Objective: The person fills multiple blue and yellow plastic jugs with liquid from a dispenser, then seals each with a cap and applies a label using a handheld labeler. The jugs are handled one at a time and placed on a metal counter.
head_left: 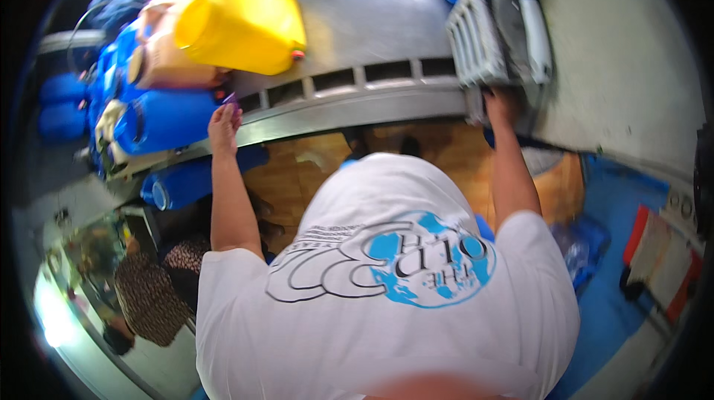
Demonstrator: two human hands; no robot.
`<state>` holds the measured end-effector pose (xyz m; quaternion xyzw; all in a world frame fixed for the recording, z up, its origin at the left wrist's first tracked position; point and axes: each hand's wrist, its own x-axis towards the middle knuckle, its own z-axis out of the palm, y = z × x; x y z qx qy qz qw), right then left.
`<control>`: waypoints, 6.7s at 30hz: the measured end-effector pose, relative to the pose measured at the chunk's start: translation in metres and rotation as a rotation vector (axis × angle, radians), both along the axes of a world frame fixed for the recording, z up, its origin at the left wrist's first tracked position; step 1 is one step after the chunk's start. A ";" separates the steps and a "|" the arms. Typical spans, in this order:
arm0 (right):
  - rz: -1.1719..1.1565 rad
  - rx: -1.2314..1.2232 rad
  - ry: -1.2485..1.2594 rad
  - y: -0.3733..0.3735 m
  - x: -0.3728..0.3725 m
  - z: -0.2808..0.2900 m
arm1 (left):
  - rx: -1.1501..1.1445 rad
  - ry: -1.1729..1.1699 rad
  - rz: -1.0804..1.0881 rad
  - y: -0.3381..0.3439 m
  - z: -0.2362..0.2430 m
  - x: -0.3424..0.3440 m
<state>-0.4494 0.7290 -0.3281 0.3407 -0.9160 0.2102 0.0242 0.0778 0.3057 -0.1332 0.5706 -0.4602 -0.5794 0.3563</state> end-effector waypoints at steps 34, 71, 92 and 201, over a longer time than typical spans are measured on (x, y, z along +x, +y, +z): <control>-0.687 0.113 -0.153 -0.037 0.060 0.086 | 0.073 0.008 -0.238 -0.219 -0.060 0.008; -0.199 -0.729 -1.366 -0.014 0.034 0.129 | 0.542 0.132 -0.900 0.096 -0.081 -0.193; 0.500 -0.388 -1.539 -0.218 0.170 0.169 | 0.506 0.339 -0.774 0.091 -0.045 -0.187; 0.050 -0.230 -1.711 -0.191 0.160 0.174 | 0.666 0.488 0.031 -0.028 -0.193 -0.117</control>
